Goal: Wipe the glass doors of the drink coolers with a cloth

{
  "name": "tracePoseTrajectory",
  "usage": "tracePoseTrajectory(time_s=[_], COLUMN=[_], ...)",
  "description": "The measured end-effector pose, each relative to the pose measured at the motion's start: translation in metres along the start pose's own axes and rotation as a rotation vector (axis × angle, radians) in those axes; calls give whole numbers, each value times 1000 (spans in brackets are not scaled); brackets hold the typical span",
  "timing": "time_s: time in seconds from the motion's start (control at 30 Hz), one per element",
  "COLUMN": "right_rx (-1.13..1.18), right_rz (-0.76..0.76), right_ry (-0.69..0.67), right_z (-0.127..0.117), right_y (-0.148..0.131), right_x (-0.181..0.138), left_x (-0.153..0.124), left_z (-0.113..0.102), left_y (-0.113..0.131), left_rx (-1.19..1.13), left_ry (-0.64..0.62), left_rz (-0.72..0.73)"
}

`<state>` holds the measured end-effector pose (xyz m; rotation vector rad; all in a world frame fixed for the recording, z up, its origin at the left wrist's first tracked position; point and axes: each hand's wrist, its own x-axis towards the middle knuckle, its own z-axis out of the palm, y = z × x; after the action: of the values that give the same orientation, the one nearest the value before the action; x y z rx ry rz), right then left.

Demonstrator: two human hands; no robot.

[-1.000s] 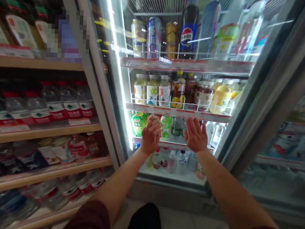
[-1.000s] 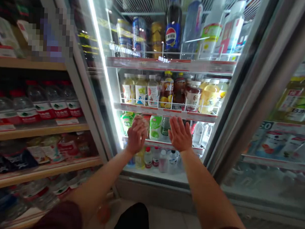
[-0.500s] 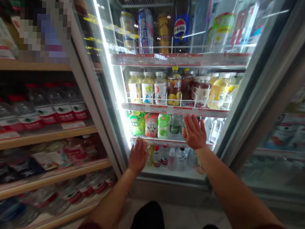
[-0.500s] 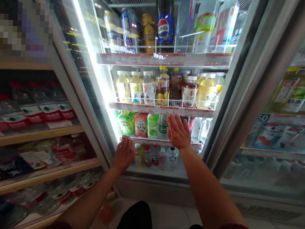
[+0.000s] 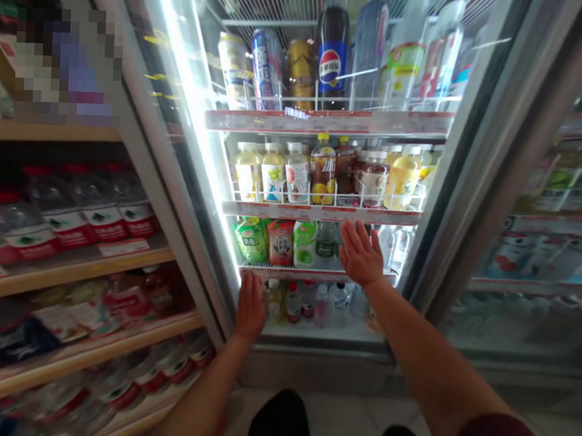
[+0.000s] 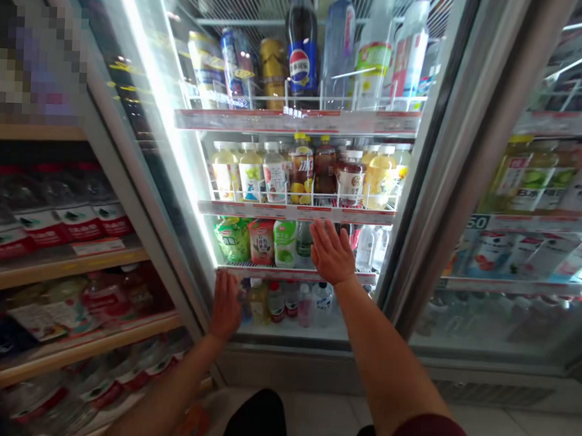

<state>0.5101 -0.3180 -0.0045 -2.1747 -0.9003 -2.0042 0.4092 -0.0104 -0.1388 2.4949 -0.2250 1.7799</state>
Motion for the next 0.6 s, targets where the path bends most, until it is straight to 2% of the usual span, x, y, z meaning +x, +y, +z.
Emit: tracePoseTrajectory(time_s=[0.07,0.13,0.3,0.37,0.43,0.53,0.6], right_rx=[9,30,44,26,15,16,21], right_rz=[6,21,34,24,19,24,27], right_ry=[1,-1,-12,-4,4,-4,-16], right_z=[1,2,3,3,3,3,4], right_y=[0,0,-1,-1,-1,-1,-1], right_x=[-1,-2,-3,-2,-1,-2,-2], left_x=[-16,12,182,220,217,156,119], left_z=[3,0,-21,-24,-21,-10,-5], left_y=[2,-4,-21,-15,-1,22,27], left_rx=[-7,-30,11,27,35,53,75], left_ry=[-71,-41,207,230,216,103,-5], left_rz=[-1,-26,-109,-101,-48,161,338])
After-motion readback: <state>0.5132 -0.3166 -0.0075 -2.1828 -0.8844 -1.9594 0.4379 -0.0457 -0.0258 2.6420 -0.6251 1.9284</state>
